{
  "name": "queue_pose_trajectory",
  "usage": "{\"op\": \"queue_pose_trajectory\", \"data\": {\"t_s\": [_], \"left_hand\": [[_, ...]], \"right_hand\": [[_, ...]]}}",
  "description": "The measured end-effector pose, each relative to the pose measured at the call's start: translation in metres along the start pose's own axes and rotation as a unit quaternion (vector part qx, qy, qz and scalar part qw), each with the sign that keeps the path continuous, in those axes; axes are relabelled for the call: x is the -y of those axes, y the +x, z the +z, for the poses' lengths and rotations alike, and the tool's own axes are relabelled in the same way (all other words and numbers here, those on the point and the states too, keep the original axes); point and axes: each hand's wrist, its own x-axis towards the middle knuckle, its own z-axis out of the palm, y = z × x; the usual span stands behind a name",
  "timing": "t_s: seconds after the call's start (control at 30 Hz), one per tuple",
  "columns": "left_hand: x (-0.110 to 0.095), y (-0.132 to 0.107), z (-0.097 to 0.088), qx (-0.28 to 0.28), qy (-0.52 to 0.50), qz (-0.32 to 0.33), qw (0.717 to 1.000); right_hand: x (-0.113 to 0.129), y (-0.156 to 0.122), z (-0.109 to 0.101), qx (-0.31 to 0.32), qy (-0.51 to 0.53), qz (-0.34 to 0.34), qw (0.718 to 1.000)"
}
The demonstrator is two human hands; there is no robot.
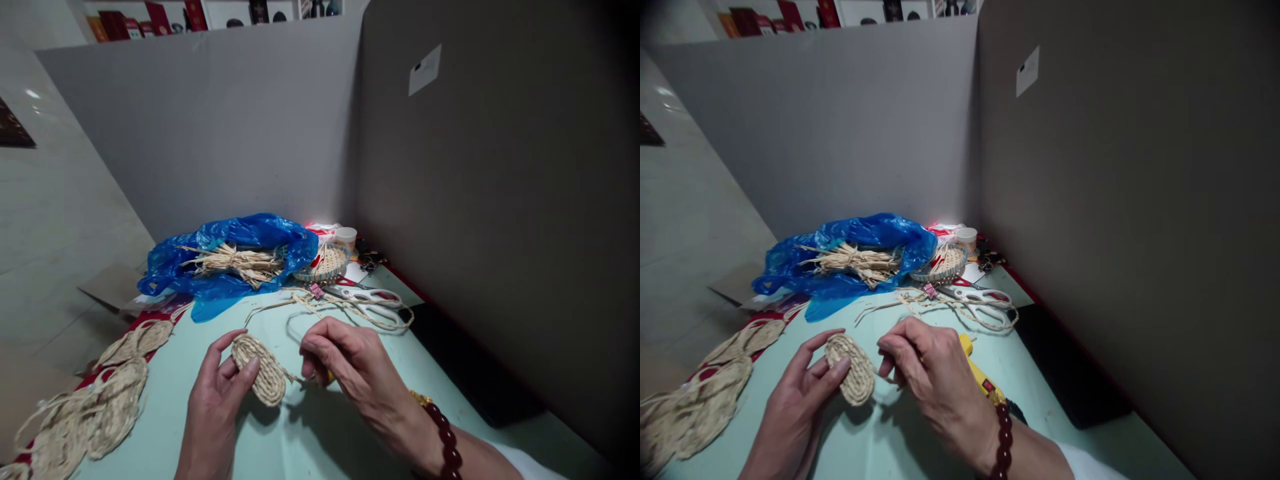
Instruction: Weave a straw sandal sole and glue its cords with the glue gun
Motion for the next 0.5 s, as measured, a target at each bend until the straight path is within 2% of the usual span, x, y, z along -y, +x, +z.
{"op": "queue_pose_trajectory", "data": {"t_s": [0.2,0.33,0.5], "left_hand": [[-0.008,-0.012,0.01,-0.022,0.023,0.037,0.999],[-0.014,-0.013,0.01,-0.019,0.033,0.04,0.998],[-0.016,-0.006,-0.005,-0.029,0.057,0.028,0.998]], "right_hand": [[0.006,0.005,-0.011,-0.05,-0.081,-0.094,0.991],[0.014,0.002,-0.013,-0.058,-0.093,-0.091,0.99],[0.015,-0.002,-0.008,-0.072,-0.115,-0.089,0.987]]}}
